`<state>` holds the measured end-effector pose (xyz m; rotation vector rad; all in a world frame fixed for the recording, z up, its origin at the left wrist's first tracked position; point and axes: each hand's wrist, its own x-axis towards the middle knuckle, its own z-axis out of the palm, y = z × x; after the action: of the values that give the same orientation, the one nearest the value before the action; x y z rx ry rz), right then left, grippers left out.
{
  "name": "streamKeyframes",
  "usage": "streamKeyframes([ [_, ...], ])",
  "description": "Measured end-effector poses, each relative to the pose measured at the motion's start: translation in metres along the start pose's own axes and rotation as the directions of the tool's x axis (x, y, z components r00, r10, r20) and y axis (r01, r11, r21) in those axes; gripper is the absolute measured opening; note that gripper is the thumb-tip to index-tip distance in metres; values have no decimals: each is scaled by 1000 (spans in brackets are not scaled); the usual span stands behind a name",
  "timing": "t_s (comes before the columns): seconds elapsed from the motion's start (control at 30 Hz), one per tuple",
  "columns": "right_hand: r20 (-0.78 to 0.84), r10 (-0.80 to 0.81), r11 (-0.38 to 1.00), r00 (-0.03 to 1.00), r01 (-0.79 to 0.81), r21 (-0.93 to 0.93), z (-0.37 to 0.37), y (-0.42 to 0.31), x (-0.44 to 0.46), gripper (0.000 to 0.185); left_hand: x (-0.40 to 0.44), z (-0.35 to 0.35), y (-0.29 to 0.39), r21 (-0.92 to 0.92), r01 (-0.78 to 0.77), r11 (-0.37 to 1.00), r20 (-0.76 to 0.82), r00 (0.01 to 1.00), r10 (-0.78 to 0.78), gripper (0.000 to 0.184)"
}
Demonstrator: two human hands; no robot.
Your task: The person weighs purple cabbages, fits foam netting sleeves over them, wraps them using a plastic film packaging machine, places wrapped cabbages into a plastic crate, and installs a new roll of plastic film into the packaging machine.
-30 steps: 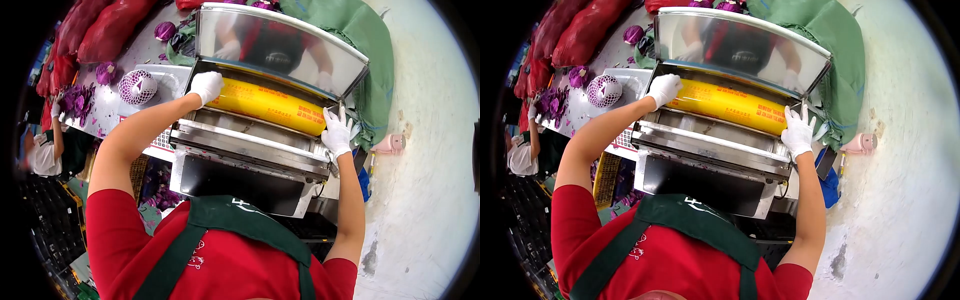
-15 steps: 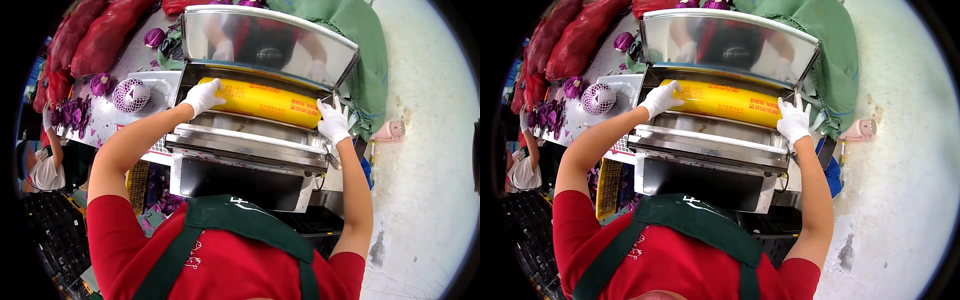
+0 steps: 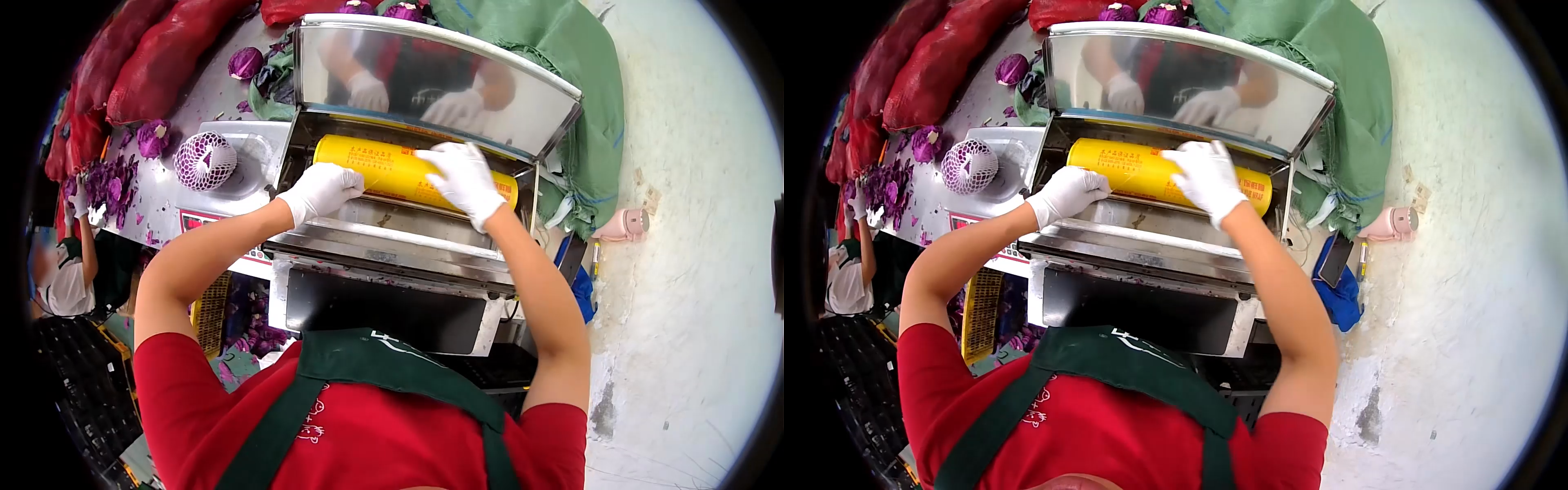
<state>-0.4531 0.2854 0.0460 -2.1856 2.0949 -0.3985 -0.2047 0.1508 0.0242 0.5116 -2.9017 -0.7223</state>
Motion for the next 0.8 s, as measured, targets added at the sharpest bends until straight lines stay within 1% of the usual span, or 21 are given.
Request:
streamKeyframes([
  [0.03,-40,-96,995,995,96,-3,8,-6,11,37,0,0,0,-1,1,1000,-4,1000,-1,11],
  [0.07,-31,-164,986,986,163,-28,14,-9,21,32,0,-2,-1,-31,24,999,-13,1000,-25,12],
  [0.13,25,-167,984,986,168,-51,24,-15,35,23,-1,-6,0,-58,44,997,-26,999,-45,12],
  [0.17,8,-199,978,980,200,-56,27,-15,42,15,-1,-8,1,-37,63,997,-20,998,-64,12],
  [0.2,8,-197,978,980,197,-61,30,-15,42,15,-1,-9,3,-18,83,996,-14,996,-83,12],
  [0.23,28,-115,993,993,113,46,25,-22,41,12,0,-14,5,5,135,991,48,990,-135,16],
  [0.27,58,-31,989,998,22,149,23,-28,37,11,2,-12,4,-1,130,992,48,990,-130,16],
  [0.3,34,-65,989,997,60,132,21,-35,32,9,3,-7,3,-11,89,996,-36,995,-89,20],
  [0.33,87,-67,993,994,58,107,20,-40,26,8,5,-3,7,-23,48,999,-119,992,-51,25],
  [0.37,100,-74,987,992,58,151,20,-43,20,7,10,3,12,18,-6,1000,-146,989,8,34],
  [0.4,106,-84,979,991,62,193,19,-46,16,6,17,9,18,10,-9,1000,-152,988,10,34],
  [0.47,123,-71,983,990,48,180,17,-48,8,4,31,12,34,329,-36,944,-51,997,56,33],
  [0.53,53,-58,947,997,38,319,15,-43,1,5,40,33,30,356,-40,934,-102,991,81,27],
  [0.57,21,17,910,1000,-24,414,16,-36,-1,5,41,37,29,324,-95,941,-96,987,132,23],
  [0.6,-51,69,854,996,-32,520,19,-24,-2,11,41,40,28,291,-149,945,-89,979,182,20],
  [0.63,-54,63,937,997,-40,348,10,-11,-2,16,37,36,23,212,-174,962,-110,974,200,15],
  [0.67,-55,54,985,997,-45,165,2,1,-2,20,34,35,22,209,-172,963,-108,974,198,15],
  [0.7,-53,54,985,997,-44,167,0,8,-2,20,32,33,21,201,-142,969,-135,976,171,14],
  [0.73,-46,-14,996,999,18,91,1,16,-3,23,32,31,21,194,-114,974,-162,976,146,13],
  [0.77,-35,-81,997,996,82,12,4,21,-2,25,33,28,20,174,-127,977,-152,976,154,14],
  [0.8,-38,-83,996,996,83,10,9,23,0,25,34,26,21,176,-128,976,-154,976,155,14],
])
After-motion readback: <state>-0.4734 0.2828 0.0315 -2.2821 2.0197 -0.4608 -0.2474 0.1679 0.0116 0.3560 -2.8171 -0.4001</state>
